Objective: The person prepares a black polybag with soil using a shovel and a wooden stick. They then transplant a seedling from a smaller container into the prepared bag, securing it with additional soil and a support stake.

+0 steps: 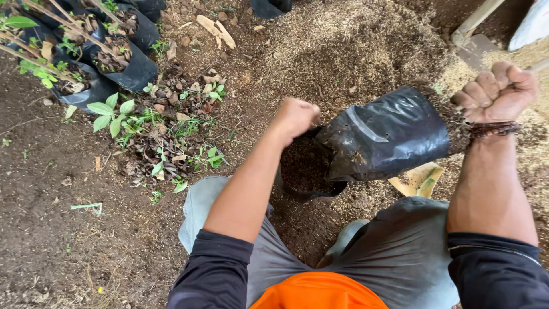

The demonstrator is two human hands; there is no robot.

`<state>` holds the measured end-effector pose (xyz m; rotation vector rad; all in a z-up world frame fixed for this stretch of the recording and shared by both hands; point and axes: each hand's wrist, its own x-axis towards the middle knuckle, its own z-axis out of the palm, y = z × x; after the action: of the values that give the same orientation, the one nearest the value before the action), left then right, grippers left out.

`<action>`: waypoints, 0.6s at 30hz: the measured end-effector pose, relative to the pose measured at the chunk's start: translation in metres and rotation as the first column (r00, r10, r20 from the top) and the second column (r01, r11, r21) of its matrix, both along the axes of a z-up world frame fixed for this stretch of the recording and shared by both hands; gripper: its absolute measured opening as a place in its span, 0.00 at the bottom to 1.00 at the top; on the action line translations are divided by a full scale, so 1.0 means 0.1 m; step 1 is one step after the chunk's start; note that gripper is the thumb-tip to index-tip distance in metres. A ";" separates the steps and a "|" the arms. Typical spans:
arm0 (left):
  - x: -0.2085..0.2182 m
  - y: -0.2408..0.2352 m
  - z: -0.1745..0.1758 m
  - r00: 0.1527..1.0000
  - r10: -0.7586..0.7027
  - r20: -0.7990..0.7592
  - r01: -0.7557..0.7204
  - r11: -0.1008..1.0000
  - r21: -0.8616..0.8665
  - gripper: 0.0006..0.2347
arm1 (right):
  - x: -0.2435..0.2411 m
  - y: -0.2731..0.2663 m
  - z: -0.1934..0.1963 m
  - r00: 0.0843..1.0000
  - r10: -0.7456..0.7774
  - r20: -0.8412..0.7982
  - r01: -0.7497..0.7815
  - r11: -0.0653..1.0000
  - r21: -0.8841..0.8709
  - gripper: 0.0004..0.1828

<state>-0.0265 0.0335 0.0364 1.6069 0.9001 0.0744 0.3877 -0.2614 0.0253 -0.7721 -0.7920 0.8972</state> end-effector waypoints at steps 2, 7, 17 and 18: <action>0.10 -0.28 -0.06 0.995 -0.071 0.074 0.080 0.988 -0.129 0.07 | -0.09 0.06 0.04 1.000 0.006 -0.027 -0.006 1.000 0.011 0.31; 0.16 -0.44 -0.31 0.969 -0.154 0.192 0.226 0.866 -0.447 0.06 | -0.28 0.13 0.10 0.988 -0.124 -0.092 0.120 0.992 -0.043 0.29; 0.16 -0.42 -0.43 0.981 0.075 0.177 -0.039 0.979 -0.198 0.06 | -0.36 0.21 0.08 0.993 -0.075 -0.087 0.070 0.996 -0.055 0.29; 0.12 -0.39 -0.37 0.970 0.128 0.209 -0.094 0.982 -0.162 0.06 | -0.32 0.21 0.06 0.996 -0.059 -0.071 0.056 0.997 -0.049 0.29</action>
<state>-0.0145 -0.0058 -0.0006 1.3769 0.8042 0.2516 0.3556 -0.2408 0.0314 -0.7953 -0.6842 0.8898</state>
